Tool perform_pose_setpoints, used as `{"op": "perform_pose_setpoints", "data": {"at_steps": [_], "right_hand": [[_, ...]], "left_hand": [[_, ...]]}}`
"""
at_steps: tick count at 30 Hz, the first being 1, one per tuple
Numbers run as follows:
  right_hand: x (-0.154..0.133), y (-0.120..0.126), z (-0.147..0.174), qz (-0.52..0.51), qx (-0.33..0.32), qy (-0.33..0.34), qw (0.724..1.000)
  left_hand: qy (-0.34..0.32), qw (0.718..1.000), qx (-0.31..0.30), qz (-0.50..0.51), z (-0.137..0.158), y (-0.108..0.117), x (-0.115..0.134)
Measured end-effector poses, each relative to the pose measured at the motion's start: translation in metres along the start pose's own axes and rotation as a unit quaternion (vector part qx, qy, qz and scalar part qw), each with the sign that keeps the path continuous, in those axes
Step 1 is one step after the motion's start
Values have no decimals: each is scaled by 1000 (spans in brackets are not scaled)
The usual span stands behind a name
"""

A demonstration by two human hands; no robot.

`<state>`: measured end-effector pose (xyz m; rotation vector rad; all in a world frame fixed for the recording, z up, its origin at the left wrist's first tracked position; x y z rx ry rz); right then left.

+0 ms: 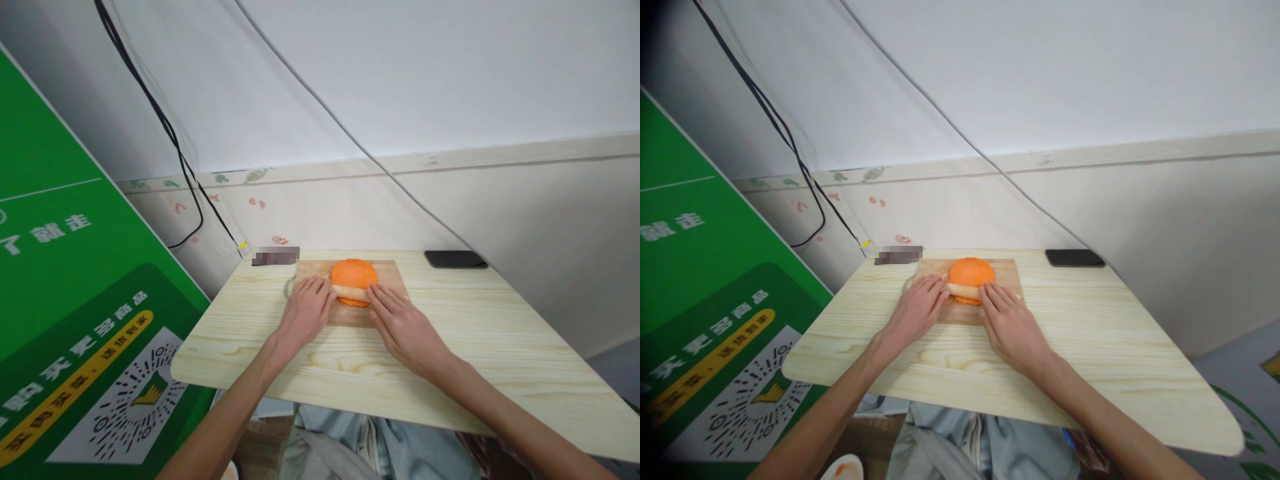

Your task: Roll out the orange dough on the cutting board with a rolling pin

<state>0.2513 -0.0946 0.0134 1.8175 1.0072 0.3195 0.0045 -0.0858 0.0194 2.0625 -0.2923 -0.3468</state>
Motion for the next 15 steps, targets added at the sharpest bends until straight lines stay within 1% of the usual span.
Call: {"op": "perform_pose_setpoints", "data": {"at_steps": [4, 8, 12, 15], "right_hand": [[-7, 8, -3, -10, 17, 4, 1000], [-6, 9, -2, -7, 17, -17, 1000], [1, 5, -1, -17, 12, -43, 999], [4, 6, -3, -26, 5, -57, 998]], "left_hand": [[14, 999, -7, -49, 1, 3, 8], [11, 996, -51, -71, 1, 6, 8], [16, 996, -87, -30, -3, 5, 0], [23, 996, -87, 13, -5, 3, -6]]}}
Point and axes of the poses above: each hand's wrist, its own z-axis away from the middle knuckle, its own y-axis out of the back of the hand, x = y × z, the point moved 2 cm from there along -z, towards the middle knuckle, and after that the axes turned 15 degrees about -z, right-handed, at the moved point
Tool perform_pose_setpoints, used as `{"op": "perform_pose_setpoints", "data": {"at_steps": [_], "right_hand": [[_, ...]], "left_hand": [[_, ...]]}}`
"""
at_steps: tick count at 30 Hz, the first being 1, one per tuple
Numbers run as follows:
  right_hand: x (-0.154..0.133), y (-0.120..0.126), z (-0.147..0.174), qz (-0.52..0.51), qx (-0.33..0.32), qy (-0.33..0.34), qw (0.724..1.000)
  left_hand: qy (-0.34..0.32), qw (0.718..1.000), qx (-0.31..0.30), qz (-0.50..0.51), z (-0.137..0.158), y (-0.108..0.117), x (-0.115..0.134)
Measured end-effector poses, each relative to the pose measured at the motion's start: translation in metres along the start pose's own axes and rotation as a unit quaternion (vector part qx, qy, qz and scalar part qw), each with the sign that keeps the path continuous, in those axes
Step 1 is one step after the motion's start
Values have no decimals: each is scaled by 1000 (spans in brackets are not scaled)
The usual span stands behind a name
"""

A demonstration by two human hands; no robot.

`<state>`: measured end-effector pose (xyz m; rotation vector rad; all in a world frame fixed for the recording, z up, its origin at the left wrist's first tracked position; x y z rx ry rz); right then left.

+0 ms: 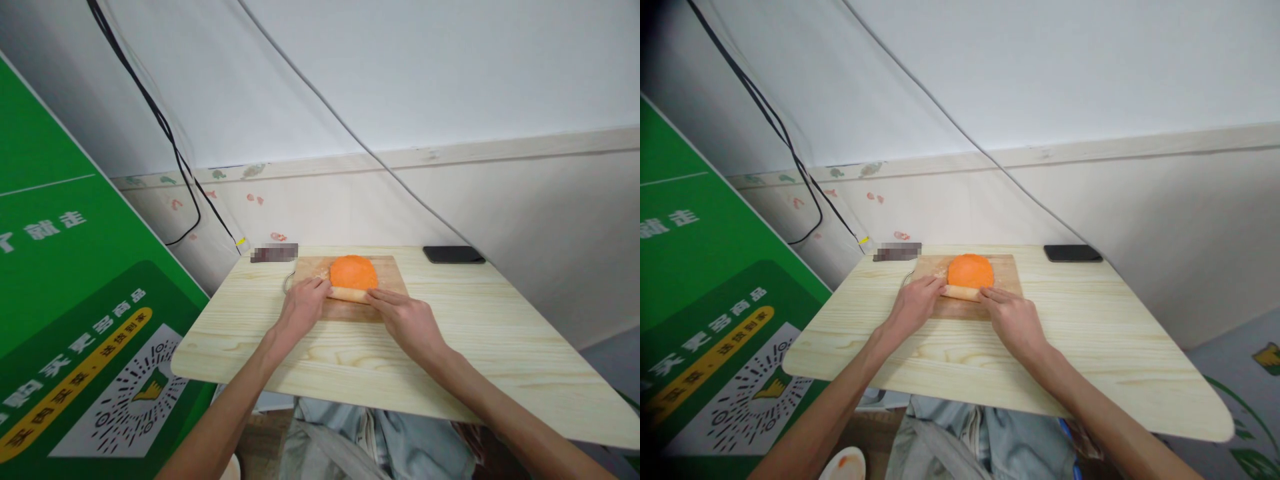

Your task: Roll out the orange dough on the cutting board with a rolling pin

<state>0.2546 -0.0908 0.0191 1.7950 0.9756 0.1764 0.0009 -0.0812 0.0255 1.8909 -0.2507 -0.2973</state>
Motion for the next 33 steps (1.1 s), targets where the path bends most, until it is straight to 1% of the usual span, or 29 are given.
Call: {"op": "perform_pose_setpoints", "data": {"at_steps": [6, 11, 13, 16, 18, 19, 21, 24, 26, 27, 28, 29, 31, 33], "right_hand": [[-5, 3, -2, 13, -22, -6, 1000], [7, 5, -6, -16, -10, 13, 1000], [14, 5, -13, -31, -18, 9, 999], [23, 5, -25, -42, -49, -2, 998], [29, 4, -32, -49, -65, 8, 997], [32, 4, -34, -52, -64, 12, 996], [41, 5, -38, -56, -45, 8, 997], [53, 9, -45, -55, -5, -25, 998], [59, 9, -51, -50, 3, -55, 997], [60, 9, -54, -47, 8, -73, 996], [61, 7, -56, -47, 14, -89, 995], [62, 5, -57, -50, 23, -102, 993], [61, -2, -57, -70, 45, -117, 990], [61, -8, -54, -97, 55, -119, 987]], "left_hand": [[10, 999, 16, 32, 5, 1, 0], [10, 999, 22, 35, 2, -5, -1], [16, 999, 14, 35, -5, -9, -4], [30, 998, 7, 55, -22, -9, -10], [32, 995, 28, 94, -38, -6, -17], [42, 990, 53, 123, -47, -5, -20], [109, 967, 114, 200, -65, -5, -31], [240, 903, 178, 309, -84, -20, -45], [298, 871, 183, 345, -90, -36, -49], [311, 863, 176, 357, -90, -45, -49], [313, 862, 167, 363, -90, -53, -49], [301, 869, 155, 362, -88, -59, -47], [253, 889, 125, 360, -84, -68, -43], [203, 906, 101, 358, -80, -70, -39]]}}
Point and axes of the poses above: each hand's wrist, its own z-axis away from the middle knuckle, its own y-axis out of the back of the hand, x = y × z, the point moved 2 cm from there along -z, towards the middle knuckle, and after that the axes turned 15 degrees about -z, right-handed, at the moved point
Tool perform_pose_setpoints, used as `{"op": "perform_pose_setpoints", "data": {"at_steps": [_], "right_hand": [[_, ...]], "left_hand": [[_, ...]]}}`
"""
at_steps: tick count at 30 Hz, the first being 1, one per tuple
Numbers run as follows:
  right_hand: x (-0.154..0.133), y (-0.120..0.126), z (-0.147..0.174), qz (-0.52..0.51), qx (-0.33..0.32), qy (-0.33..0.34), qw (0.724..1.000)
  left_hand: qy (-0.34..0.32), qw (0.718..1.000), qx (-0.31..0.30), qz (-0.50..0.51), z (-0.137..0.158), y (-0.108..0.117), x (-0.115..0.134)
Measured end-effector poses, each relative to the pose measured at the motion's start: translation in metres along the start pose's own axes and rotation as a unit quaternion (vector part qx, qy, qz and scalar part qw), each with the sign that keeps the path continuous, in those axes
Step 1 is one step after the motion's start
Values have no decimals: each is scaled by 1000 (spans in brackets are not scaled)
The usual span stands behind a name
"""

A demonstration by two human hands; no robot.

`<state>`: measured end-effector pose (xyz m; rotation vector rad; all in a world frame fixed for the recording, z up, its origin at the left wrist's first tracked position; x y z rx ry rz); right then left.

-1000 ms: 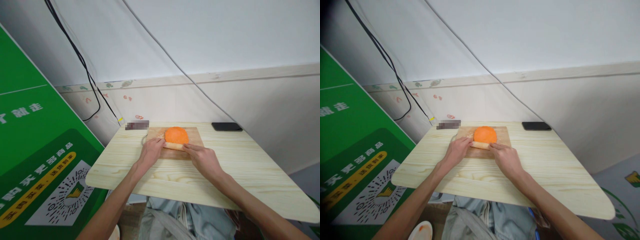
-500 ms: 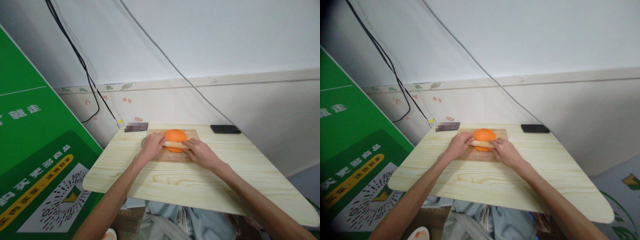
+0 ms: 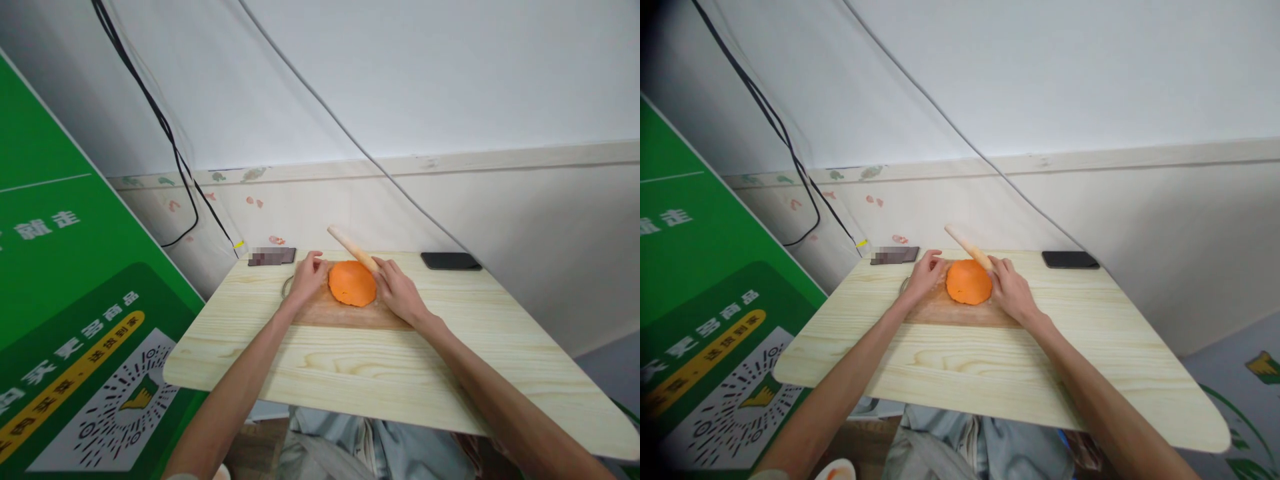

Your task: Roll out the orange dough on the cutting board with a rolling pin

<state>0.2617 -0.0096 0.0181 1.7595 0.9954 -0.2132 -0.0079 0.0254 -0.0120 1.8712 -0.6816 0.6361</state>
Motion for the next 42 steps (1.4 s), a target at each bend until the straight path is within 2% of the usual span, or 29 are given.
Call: {"op": "perform_pose_setpoints", "data": {"at_steps": [7, 12, 15, 19, 23, 25, 29, 34, 36, 39, 42], "right_hand": [[-5, -5, 10, -11, -22, 24, 999], [1, -4, 10, -49, 40, -5, 998], [5, -3, 9, -88, 80, -16, 993], [7, -1, 9, -137, 110, -40, 984], [3, 2, 10, -180, 120, -65, 974], [-2, 2, 9, -207, 119, -72, 968], [-13, 0, 8, -271, 129, -82, 950], [-18, -11, 8, -342, 149, -125, 919], [-19, -15, 9, -385, 149, -144, 899], [-19, -18, 11, -430, 163, -176, 871], [-20, -18, 11, -453, 166, -204, 852]], "left_hand": [[-47, 996, -72, 37, 4, -1, 7], [-58, 995, -81, 12, 3, -2, 7], [-60, 995, -75, 42, 2, -1, 8], [0, 985, -73, 158, 4, -1, 11], [85, 963, -93, 240, 7, -3, 15], [107, 951, -95, 273, 9, -4, 19], [123, 933, -83, 328, 18, -7, 29], [163, 876, -96, 444, 32, -18, 42], [175, 864, -113, 459, 37, -21, 47], [170, 864, -130, 457, 41, -22, 52], [136, 882, -123, 434, 44, -22, 56]]}}
Point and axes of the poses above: each hand's wrist, its own z-axis away from the middle knuckle, its own y-axis out of the back of the hand, x = y × z, the point moved 2 cm from there along -z, towards the middle knuckle, and after that the axes turned 15 degrees about -z, right-handed, at the moved point
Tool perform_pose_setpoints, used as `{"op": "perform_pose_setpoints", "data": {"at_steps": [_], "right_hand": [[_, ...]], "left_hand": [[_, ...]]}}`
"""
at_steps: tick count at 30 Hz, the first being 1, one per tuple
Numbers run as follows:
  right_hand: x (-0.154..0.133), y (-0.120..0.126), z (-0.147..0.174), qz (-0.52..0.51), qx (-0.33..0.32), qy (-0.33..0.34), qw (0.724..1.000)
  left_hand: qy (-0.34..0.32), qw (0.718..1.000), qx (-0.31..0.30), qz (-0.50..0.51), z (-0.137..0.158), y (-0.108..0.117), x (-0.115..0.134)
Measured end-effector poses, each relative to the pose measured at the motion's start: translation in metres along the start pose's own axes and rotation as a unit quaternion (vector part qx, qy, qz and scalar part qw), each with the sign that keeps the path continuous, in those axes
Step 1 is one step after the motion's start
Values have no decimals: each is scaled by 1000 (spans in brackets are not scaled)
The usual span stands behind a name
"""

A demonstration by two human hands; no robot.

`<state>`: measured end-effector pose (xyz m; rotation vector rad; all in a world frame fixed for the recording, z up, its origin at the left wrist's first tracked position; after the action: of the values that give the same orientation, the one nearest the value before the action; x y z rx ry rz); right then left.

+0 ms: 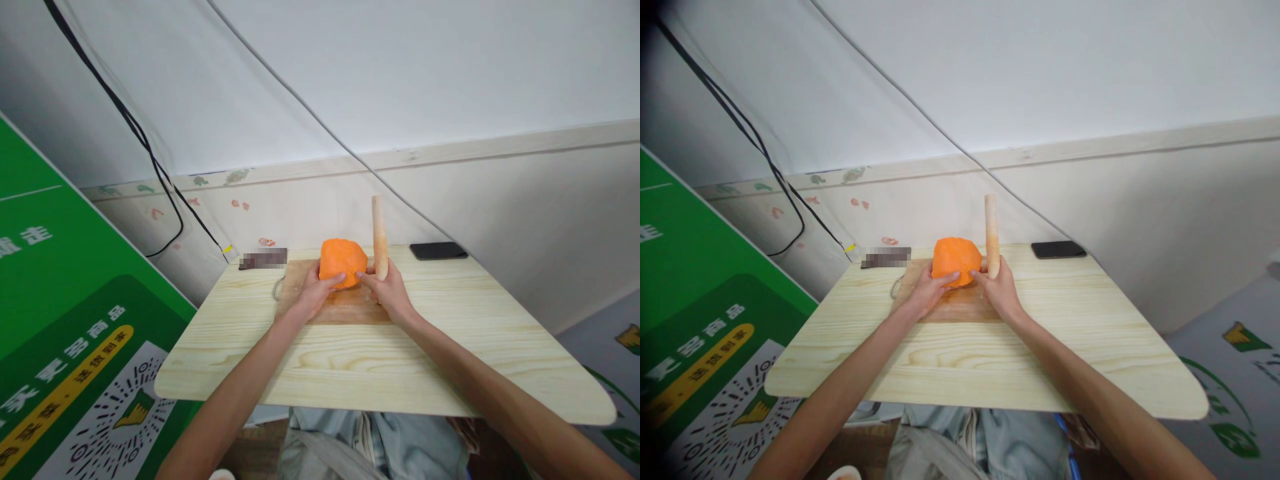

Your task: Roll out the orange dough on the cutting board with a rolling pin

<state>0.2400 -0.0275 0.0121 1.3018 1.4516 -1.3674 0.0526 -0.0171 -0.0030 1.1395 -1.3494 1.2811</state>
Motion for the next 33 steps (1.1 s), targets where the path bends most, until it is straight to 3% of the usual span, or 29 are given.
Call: {"op": "perform_pose_setpoints", "data": {"at_steps": [6, 20, 33], "right_hand": [[-1, -1, 1, -14, -7, -10, 1000], [4, -1, 0, 11, -11, 3, 1000], [3, 1, 0, 0, -26, -37, 999]], "left_hand": [[-60, 994, 49, -82, 3, -3, 0], [-24, 994, 37, -103, 8, -3, 3], [-61, 987, 51, -138, 6, -4, 1]]}}
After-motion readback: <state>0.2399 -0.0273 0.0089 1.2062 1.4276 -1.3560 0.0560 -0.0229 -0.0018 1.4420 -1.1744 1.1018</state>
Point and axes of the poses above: each hand's wrist, its own z-axis away from the middle knuckle, its own y-axis out of the back of the hand, x = y × z, the point moved 2 cm from there along -z, towards the middle knuckle, and after that the axes turned 15 degrees about -z, right-handed, at the moved point
